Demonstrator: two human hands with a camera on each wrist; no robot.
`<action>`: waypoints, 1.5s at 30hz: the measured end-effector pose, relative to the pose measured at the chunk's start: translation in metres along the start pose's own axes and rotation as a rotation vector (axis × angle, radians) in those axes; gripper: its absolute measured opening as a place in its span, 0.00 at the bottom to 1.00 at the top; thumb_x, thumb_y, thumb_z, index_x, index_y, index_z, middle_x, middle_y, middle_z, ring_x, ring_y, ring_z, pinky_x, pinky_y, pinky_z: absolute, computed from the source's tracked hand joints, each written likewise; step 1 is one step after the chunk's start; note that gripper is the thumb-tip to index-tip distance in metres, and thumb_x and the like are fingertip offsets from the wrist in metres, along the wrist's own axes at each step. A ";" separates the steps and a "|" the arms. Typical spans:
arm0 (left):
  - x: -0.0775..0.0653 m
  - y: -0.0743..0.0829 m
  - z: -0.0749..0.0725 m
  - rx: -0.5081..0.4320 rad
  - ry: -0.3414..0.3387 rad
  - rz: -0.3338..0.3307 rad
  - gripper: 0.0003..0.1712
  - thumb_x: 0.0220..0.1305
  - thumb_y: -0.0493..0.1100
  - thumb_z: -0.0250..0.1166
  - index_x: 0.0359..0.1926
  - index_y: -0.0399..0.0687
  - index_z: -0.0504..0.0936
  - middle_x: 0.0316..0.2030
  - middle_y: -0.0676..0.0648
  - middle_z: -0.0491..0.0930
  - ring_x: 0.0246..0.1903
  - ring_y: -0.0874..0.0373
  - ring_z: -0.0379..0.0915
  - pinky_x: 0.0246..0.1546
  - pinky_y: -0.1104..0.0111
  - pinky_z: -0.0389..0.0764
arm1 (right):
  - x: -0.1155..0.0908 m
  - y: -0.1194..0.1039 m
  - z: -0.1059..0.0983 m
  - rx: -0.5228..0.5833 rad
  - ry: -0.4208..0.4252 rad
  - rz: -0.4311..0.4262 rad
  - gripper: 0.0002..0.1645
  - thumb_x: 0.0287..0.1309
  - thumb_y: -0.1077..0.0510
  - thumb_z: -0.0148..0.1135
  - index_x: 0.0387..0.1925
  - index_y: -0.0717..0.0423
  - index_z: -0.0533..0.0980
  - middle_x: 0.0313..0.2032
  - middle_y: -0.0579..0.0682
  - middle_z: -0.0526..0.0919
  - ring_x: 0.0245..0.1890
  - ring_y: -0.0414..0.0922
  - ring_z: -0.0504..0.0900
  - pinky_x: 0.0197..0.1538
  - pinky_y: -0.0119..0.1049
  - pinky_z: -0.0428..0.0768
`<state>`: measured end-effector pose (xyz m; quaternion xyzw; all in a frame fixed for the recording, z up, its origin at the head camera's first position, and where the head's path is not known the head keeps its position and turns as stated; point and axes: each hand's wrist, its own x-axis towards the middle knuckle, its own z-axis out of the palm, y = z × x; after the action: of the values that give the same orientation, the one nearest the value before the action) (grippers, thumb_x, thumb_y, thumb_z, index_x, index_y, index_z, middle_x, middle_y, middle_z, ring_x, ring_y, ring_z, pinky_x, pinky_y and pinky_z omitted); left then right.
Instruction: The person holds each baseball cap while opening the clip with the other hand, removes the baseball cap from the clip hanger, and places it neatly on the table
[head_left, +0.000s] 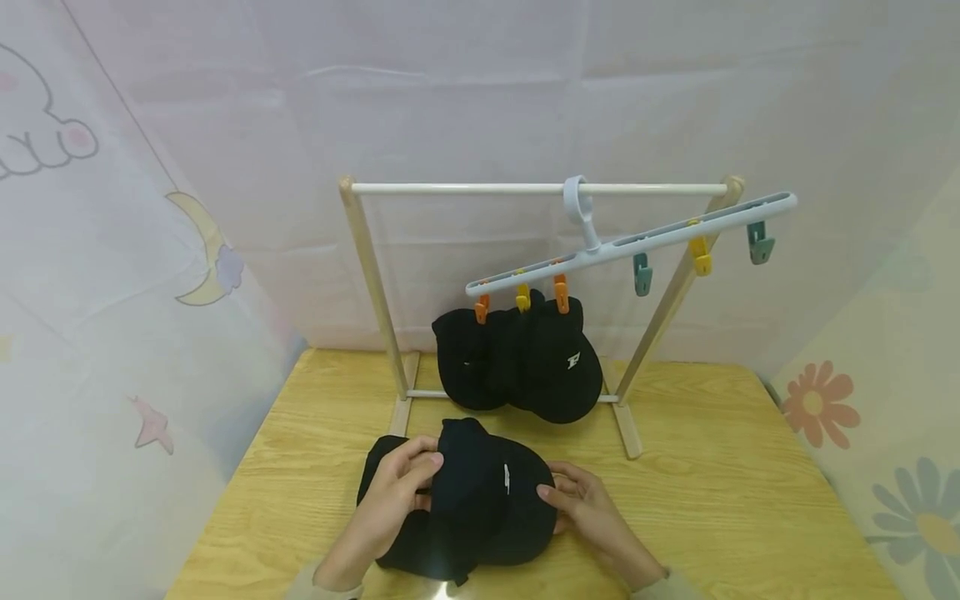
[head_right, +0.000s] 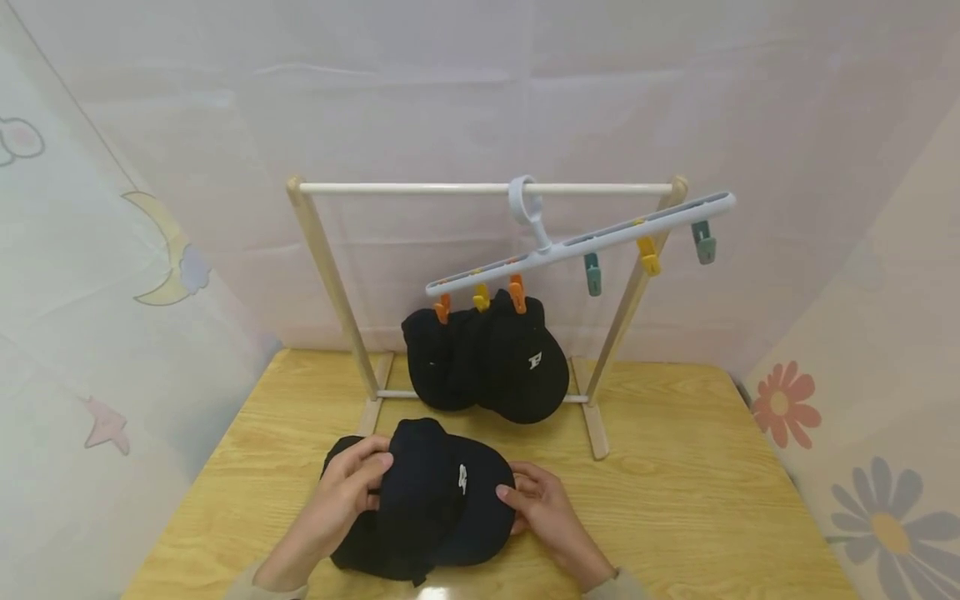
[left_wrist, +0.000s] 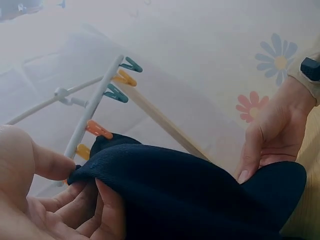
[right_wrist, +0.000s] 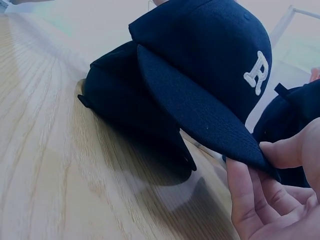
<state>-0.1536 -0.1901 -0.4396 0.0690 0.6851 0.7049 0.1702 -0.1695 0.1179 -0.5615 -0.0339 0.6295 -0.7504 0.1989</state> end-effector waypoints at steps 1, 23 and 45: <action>0.000 -0.001 -0.001 0.001 0.003 -0.002 0.22 0.84 0.44 0.56 0.64 0.28 0.73 0.43 0.52 0.87 0.38 0.59 0.87 0.35 0.68 0.85 | 0.000 0.000 0.002 -0.001 0.003 0.001 0.38 0.72 0.61 0.68 0.73 0.74 0.63 0.41 0.47 0.89 0.32 0.41 0.88 0.32 0.34 0.86; -0.015 -0.006 -0.030 0.114 -0.040 0.001 0.22 0.84 0.44 0.57 0.63 0.28 0.72 0.43 0.49 0.87 0.38 0.58 0.85 0.36 0.65 0.88 | 0.015 0.005 0.028 -0.056 0.061 -0.006 0.36 0.69 0.63 0.70 0.72 0.73 0.67 0.37 0.50 0.89 0.28 0.43 0.87 0.30 0.36 0.87; -0.025 -0.009 -0.044 0.245 0.068 -0.064 0.25 0.83 0.43 0.57 0.69 0.29 0.70 0.62 0.29 0.80 0.50 0.50 0.78 0.37 0.60 0.87 | 0.024 0.014 0.043 -0.084 0.011 -0.012 0.33 0.70 0.62 0.69 0.70 0.73 0.70 0.34 0.50 0.87 0.28 0.44 0.88 0.29 0.36 0.88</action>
<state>-0.1430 -0.2396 -0.4468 0.0435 0.7734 0.6119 0.1598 -0.1753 0.0676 -0.5710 -0.0421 0.6612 -0.7248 0.1891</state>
